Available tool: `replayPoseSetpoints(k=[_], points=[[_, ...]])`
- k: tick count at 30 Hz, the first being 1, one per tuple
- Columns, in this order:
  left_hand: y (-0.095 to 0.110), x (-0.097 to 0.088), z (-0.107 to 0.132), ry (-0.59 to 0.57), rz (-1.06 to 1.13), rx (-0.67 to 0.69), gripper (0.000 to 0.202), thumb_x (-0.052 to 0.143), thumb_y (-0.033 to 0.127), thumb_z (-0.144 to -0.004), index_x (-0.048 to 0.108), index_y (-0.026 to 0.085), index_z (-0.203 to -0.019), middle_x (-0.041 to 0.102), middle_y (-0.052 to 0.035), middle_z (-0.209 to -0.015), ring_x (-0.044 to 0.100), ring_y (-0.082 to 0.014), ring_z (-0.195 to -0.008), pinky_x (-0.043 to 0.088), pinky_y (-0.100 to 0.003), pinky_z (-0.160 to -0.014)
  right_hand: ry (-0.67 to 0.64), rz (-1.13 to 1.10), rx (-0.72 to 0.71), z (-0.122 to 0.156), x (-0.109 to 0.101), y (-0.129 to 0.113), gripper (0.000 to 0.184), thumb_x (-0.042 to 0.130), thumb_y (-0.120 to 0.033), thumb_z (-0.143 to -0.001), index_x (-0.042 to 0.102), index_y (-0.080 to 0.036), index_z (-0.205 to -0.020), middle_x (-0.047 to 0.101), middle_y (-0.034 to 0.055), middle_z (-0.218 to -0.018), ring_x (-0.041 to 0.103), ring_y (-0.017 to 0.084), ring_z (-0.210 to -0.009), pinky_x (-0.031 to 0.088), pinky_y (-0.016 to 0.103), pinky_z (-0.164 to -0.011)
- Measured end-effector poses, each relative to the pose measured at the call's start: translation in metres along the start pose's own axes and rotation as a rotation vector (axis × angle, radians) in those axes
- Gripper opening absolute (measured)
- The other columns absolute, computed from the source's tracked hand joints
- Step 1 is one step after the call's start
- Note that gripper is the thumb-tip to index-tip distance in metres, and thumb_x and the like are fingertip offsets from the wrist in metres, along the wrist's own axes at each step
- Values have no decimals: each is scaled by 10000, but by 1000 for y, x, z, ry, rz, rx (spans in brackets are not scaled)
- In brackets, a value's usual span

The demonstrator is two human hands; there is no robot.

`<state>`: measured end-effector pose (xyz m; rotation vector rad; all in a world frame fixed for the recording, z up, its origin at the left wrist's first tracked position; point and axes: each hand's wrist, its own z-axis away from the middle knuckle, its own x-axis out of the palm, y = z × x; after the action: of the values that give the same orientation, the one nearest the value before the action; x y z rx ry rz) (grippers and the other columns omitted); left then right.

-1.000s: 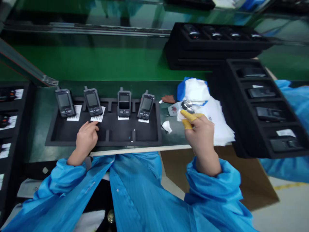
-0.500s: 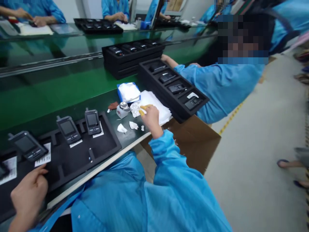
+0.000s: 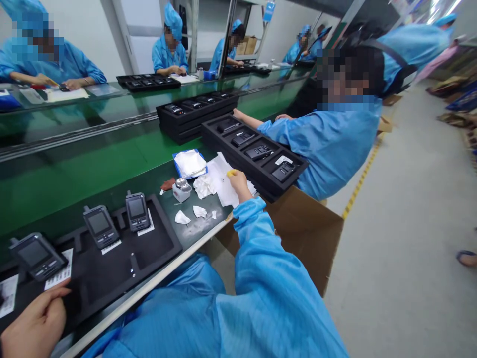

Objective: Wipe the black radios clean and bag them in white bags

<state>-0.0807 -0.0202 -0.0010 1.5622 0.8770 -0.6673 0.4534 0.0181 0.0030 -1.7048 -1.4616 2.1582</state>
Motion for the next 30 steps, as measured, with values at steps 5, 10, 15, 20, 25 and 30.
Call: replayPoseSetpoints(k=[5,10,15,20,25,30], points=[[53,22,-9,-214,514,-136,315,665,432,-675,697,227,-913,755,-67,-1034,689,-281,-990,525,-394,-902,153,-170,-297,66,-9,-55,202,525,-305,-860,673,-167,-869,675,83,-1007,614,198,-941,507,338,-831],[116,52,-18,-512,1261,-341,715,852,557,-500,663,172,-1073,671,-173,-1232,641,-337,-1122,539,-436,-903,-180,-176,-1096,202,46,-105,171,527,-232,-886,685,-190,-836,665,87,-895,608,180,-902,517,303,-807],[101,55,-18,-177,1277,-629,520,872,468,-513,682,115,-844,748,-116,-828,711,-270,-803,572,-371,-751,-697,99,-1148,235,68,-136,243,635,-371,-853,729,-192,-988,689,82,-967,638,190,-904,520,289,-794],[71,37,-15,-129,1223,-693,448,884,386,-497,689,132,-810,741,-68,-752,686,-212,-677,564,-324,-659,-477,24,-613,149,89,-192,295,533,-237,-893,713,-150,-1110,656,141,-1185,553,260,-1175,388,382,-1047],[71,30,-14,-174,1191,-667,523,918,406,-383,710,117,-766,732,-70,-709,659,-194,-631,530,-295,-614,-700,-28,-418,113,137,-210,136,681,-212,-755,737,-94,-718,708,90,-732,644,224,-776,499,338,-767],[66,32,-8,-240,1165,-647,470,879,486,-425,689,109,-632,682,-75,-595,608,-168,-542,475,-273,-536,-736,-232,-375,122,132,-197,105,711,-233,-703,720,-129,-713,732,47,-772,633,143,-724,511,277,-749]])
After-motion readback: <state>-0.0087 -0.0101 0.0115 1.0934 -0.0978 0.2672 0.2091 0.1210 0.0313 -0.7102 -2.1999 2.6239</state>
